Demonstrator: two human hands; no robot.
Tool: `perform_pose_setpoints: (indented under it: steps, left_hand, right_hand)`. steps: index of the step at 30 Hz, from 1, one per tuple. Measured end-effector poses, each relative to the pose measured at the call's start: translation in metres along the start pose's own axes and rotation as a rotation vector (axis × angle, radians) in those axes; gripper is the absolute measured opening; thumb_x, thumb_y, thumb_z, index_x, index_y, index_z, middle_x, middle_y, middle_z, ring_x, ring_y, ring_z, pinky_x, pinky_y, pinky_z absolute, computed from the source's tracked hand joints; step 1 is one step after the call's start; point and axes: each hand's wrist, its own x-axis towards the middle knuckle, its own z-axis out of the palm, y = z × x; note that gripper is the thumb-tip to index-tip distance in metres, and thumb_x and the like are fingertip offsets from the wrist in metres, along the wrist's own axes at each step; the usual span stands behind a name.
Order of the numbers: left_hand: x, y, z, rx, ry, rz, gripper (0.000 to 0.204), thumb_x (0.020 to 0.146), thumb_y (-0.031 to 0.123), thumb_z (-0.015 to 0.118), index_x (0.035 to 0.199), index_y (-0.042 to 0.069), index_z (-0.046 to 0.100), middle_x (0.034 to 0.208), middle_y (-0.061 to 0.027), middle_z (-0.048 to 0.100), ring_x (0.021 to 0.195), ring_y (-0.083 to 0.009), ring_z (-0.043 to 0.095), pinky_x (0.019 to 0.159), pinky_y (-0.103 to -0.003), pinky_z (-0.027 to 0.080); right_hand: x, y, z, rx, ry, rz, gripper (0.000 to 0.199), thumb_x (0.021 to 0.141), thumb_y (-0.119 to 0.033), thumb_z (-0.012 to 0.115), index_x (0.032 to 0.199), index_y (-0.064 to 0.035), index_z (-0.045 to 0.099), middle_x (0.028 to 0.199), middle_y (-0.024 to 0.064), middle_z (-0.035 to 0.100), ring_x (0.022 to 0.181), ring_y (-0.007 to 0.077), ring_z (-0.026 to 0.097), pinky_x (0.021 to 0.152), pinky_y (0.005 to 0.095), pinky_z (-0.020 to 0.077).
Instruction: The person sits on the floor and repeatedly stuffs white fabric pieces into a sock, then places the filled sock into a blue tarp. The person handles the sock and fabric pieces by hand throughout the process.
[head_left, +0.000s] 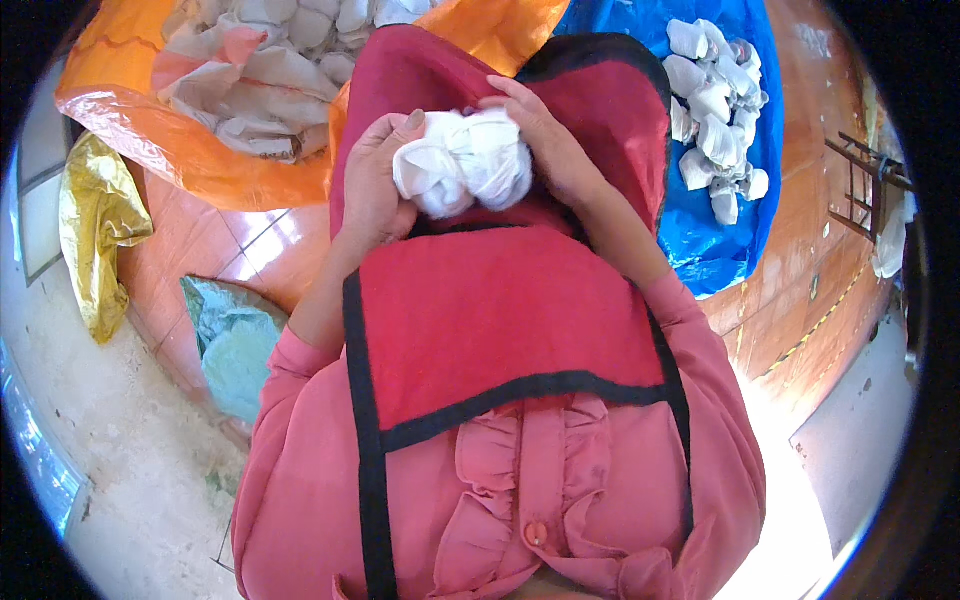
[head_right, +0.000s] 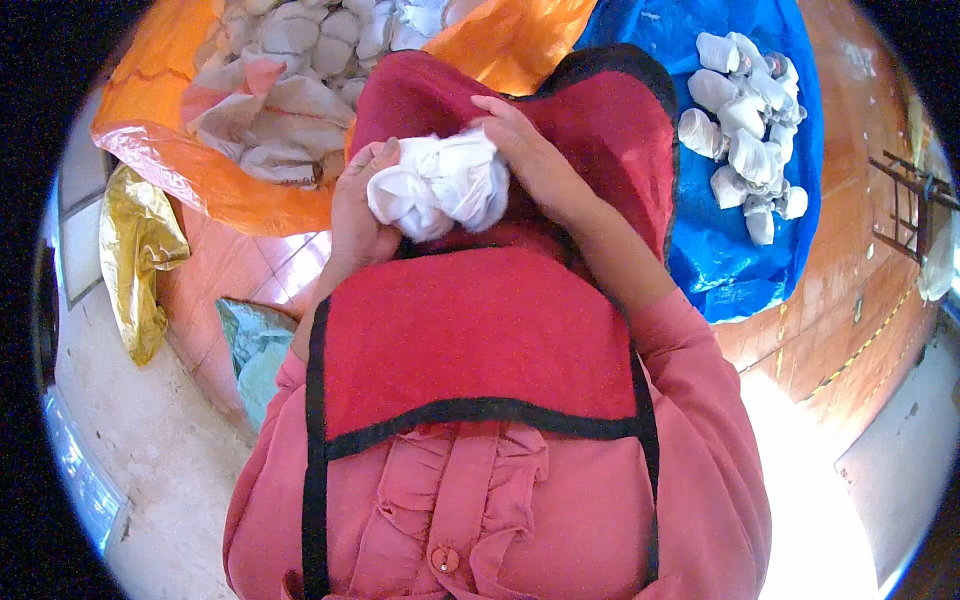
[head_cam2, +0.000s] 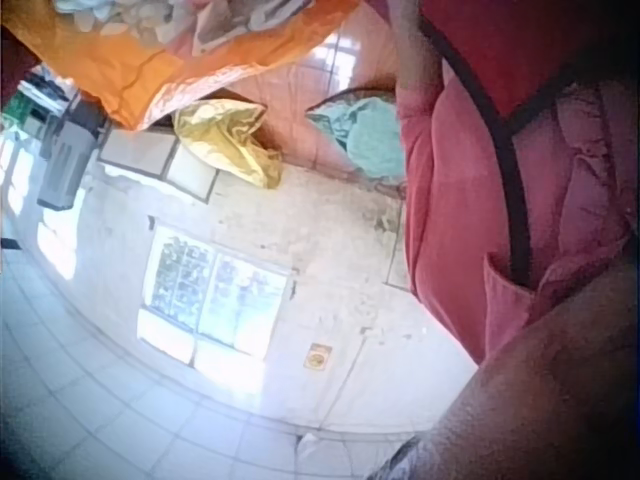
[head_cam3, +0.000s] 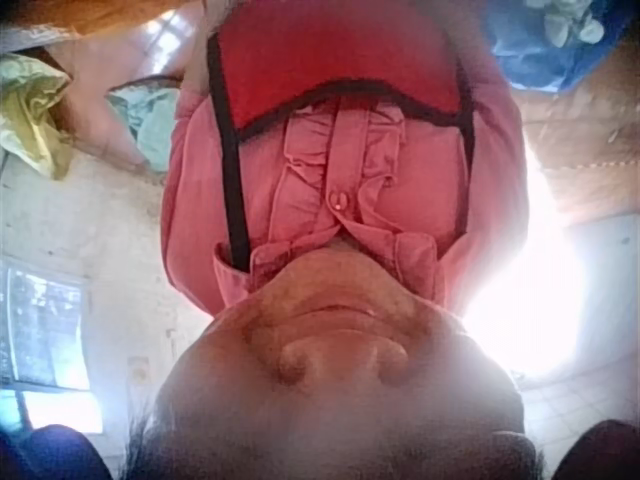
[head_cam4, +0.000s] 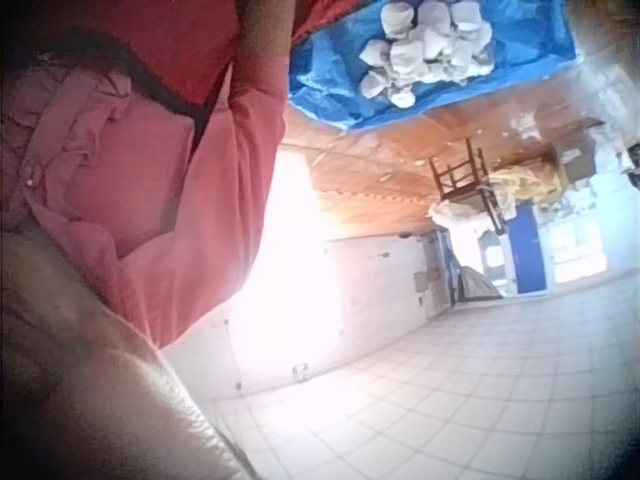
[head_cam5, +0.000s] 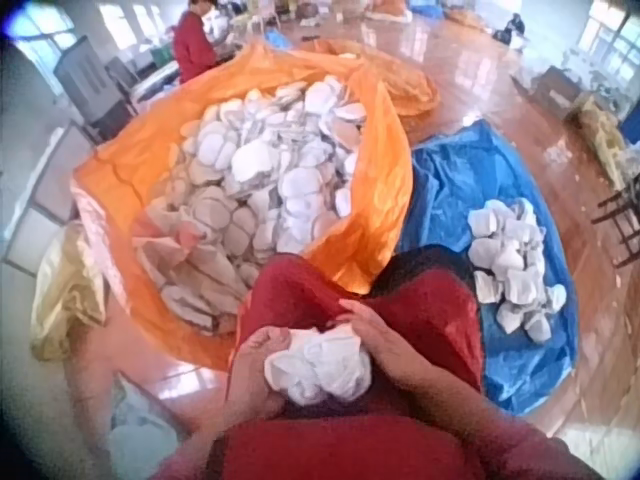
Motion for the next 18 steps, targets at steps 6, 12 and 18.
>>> perform_pose_setpoints:
  steps: [6,12,18]
  left_hand:
    - [0.002,0.0,0.004,0.4,0.124,0.289,0.008,0.094,0.014,0.058,0.09,0.008,0.056,0.086,-0.0042,0.062,0.077,-0.0132,0.061,0.066,-0.03,0.051]
    - [-0.002,0.001,0.01,0.282,0.101,-0.003,0.018,0.092,0.007,0.051,0.108,0.006,0.06,0.101,-0.0064,0.064,0.095,-0.0179,0.061,0.08,-0.031,0.049]
    - [-0.006,0.014,0.003,1.047,-0.045,0.421,0.015,0.095,0.012,0.053,0.103,0.003,0.061,0.088,-0.0061,0.063,0.081,-0.0122,0.061,0.069,-0.027,0.05]
  right_hand:
    - [-0.015,-0.012,0.009,-0.387,-0.093,-0.303,0.069,0.081,-0.013,0.069,0.142,-0.0063,0.037,0.138,0.0094,0.045,0.132,0.0213,0.04,0.112,0.0352,0.0296]
    - [-0.013,0.005,0.008,-0.22,0.009,-0.187,0.069,0.072,-0.008,0.079,0.133,-0.008,0.045,0.123,0.0048,0.055,0.115,0.0162,0.051,0.1,0.0323,0.0413]
    - [-0.014,0.012,0.006,-0.251,0.005,-0.028,0.056,0.075,-0.01,0.079,0.125,-0.0069,0.053,0.115,0.0049,0.06,0.106,0.016,0.057,0.095,0.0319,0.0449]
